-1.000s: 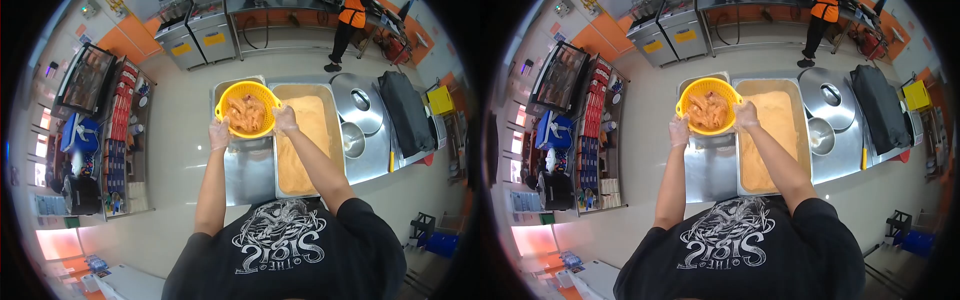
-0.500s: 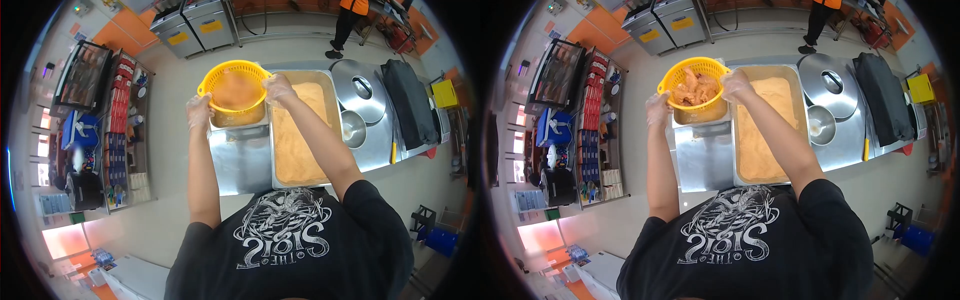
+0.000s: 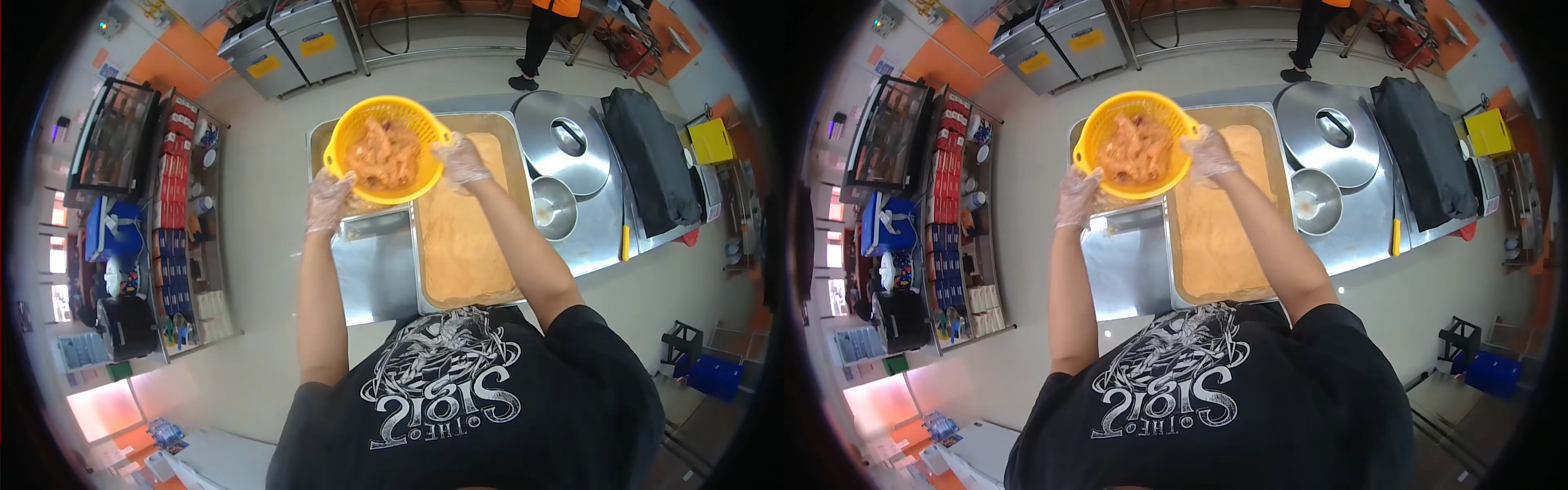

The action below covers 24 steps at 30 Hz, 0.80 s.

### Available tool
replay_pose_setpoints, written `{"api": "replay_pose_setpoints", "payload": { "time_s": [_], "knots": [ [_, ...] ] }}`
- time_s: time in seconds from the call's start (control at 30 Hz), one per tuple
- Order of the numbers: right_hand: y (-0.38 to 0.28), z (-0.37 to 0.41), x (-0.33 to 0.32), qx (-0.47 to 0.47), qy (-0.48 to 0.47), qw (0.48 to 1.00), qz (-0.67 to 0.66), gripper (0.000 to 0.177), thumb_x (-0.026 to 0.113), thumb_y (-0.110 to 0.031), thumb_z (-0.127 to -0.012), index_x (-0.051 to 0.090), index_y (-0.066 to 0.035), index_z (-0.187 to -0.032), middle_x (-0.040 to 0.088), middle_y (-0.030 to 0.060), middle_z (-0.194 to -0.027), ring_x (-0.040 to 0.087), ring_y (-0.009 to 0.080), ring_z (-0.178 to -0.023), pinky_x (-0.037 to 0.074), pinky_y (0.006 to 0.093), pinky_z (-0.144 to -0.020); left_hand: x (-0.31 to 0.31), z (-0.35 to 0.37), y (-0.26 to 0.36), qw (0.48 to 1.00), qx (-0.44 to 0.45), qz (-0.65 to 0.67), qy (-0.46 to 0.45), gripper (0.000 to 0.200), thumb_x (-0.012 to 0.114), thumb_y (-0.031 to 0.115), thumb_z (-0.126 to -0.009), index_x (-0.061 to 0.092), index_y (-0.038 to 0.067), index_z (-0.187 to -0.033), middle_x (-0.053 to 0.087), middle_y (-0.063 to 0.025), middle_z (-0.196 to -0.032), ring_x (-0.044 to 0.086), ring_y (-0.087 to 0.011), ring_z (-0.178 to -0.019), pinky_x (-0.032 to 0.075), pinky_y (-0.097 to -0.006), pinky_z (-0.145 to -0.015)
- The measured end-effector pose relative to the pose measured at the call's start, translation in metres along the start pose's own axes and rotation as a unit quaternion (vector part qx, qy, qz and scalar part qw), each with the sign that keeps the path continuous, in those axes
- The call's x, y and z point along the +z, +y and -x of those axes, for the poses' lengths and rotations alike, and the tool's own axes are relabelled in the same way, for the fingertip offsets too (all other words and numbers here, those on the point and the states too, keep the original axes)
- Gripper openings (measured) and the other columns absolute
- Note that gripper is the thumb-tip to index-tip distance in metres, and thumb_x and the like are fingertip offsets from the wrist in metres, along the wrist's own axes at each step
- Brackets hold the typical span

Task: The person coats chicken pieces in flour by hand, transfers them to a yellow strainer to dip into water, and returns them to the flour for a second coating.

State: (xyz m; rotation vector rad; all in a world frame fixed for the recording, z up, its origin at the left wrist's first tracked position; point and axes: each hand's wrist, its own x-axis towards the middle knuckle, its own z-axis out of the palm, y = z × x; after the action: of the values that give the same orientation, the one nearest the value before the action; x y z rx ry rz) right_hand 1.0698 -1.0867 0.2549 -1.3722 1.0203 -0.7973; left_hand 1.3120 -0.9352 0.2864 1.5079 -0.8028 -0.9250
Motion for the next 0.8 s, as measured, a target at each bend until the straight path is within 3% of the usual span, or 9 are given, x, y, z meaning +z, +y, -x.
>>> {"api": "replay_pose_setpoints", "payload": {
  "time_s": [0.07, 0.3, 0.37, 0.4, 0.47, 0.6, 0.67, 0.77, 0.8],
  "knots": [
    [0.004, 0.006, -0.024, -0.007, -0.003, 0.996, -0.088, 0.029, 0.064, -0.015, -0.091, 0.063, 0.003, -0.114, 0.067, 0.0059, -0.093, 0.062, 0.0102, -0.08, 0.052, 0.0307, -0.069, 0.022, -0.001, 0.001, 0.998, 0.004, 0.018, -0.057, 0.013, 0.067, 0.01, -0.093, 0.063, 0.002, -0.102, 0.067, -0.0032, -0.082, 0.059, -0.0078, -0.058, 0.048, -0.024, -0.051],
    [0.059, 0.03, -0.136, -0.065, 0.033, 0.991, 0.113, 0.027, 0.065, -0.016, -0.093, 0.065, -0.001, -0.116, 0.066, -0.0003, -0.088, 0.057, 0.0059, -0.076, 0.049, 0.0253, -0.068, 0.088, 0.006, -0.06, 0.972, 0.003, -0.014, -0.235, 0.02, 0.065, 0.007, -0.094, 0.062, 0.004, -0.113, 0.066, 0.001, -0.085, 0.06, -0.0088, -0.064, 0.052, -0.0268, -0.056],
    [0.062, 0.043, -0.144, -0.046, 0.047, 0.99, 0.127, 0.028, 0.064, -0.016, -0.094, 0.065, -0.001, -0.117, 0.066, -0.001, -0.086, 0.056, 0.0054, -0.075, 0.049, 0.0247, -0.068, 0.108, 0.014, -0.06, 0.944, 0.222, -0.132, -0.206, 0.02, 0.067, 0.011, -0.093, 0.065, 0.005, -0.112, 0.069, -0.0045, -0.082, 0.063, -0.0197, -0.064, 0.053, -0.0341, -0.059],
    [0.064, 0.052, -0.15, 0.003, 0.054, 0.981, 0.186, 0.03, 0.065, -0.017, -0.093, 0.065, -0.002, -0.119, 0.068, 0.0018, -0.086, 0.06, 0.0096, -0.075, 0.05, 0.0268, -0.069, 0.107, 0.02, -0.06, 0.922, 0.198, -0.261, -0.207, 0.02, 0.069, 0.019, -0.09, 0.067, 0.007, -0.106, 0.068, -0.0142, -0.081, 0.064, -0.0328, -0.068, 0.053, -0.0413, -0.064],
    [0.075, 0.061, -0.155, 0.057, 0.07, 0.967, 0.238, 0.032, 0.067, -0.018, -0.092, 0.065, -0.003, -0.121, 0.07, 0.0047, -0.086, 0.063, 0.0137, -0.075, 0.051, 0.0289, -0.071, 0.111, 0.011, -0.096, 0.888, 0.259, -0.326, -0.196, 0.021, 0.069, 0.022, -0.09, 0.067, 0.009, -0.105, 0.066, -0.0176, -0.081, 0.064, -0.0362, -0.07, 0.053, -0.043, -0.064],
    [0.109, 0.072, -0.16, -0.077, 0.115, 0.908, 0.396, 0.037, 0.068, -0.018, -0.09, 0.064, -0.005, -0.125, 0.071, 0.015, -0.102, 0.068, 0.0272, -0.09, 0.053, 0.0354, -0.08, 0.116, 0.018, -0.089, 0.806, 0.268, -0.485, -0.208, 0.019, 0.066, 0.025, -0.091, 0.065, 0.009, -0.102, 0.065, -0.0194, -0.082, 0.064, -0.0404, -0.075, 0.051, -0.0473, -0.064],
    [0.077, 0.083, -0.147, -0.073, 0.096, 0.893, 0.433, 0.036, 0.062, -0.012, -0.092, 0.063, -0.005, -0.127, 0.066, 0.0182, -0.122, 0.063, 0.033, -0.112, 0.051, 0.0388, -0.094, 0.115, 0.018, -0.094, 0.81, 0.293, -0.468, -0.2, 0.018, 0.064, 0.026, -0.092, 0.063, 0.009, -0.094, 0.065, -0.0181, -0.08, 0.063, -0.0397, -0.073, 0.05, -0.0477, -0.063],
    [0.108, 0.073, -0.154, -0.196, 0.139, 0.863, 0.445, 0.038, 0.062, -0.019, -0.091, 0.062, -0.011, -0.128, 0.067, 0.018, -0.104, 0.065, 0.0347, -0.097, 0.053, 0.0412, -0.083, 0.11, 0.02, -0.103, 0.827, 0.303, -0.435, -0.186, 0.019, 0.063, 0.026, -0.092, 0.062, 0.007, -0.089, 0.064, -0.0176, -0.078, 0.063, -0.0396, -0.071, 0.05, -0.0477, -0.061],
    [0.118, 0.068, -0.156, -0.179, 0.128, 0.909, 0.353, 0.037, 0.06, -0.017, -0.092, 0.062, -0.011, -0.128, 0.066, 0.0186, -0.107, 0.064, 0.0358, -0.098, 0.053, 0.042, -0.084, 0.11, 0.019, -0.103, 0.839, 0.289, -0.425, -0.179, 0.017, 0.064, 0.024, -0.092, 0.063, 0.007, -0.092, 0.063, -0.0184, -0.077, 0.062, -0.0402, -0.071, 0.05, -0.0473, -0.06]
  ]
}}
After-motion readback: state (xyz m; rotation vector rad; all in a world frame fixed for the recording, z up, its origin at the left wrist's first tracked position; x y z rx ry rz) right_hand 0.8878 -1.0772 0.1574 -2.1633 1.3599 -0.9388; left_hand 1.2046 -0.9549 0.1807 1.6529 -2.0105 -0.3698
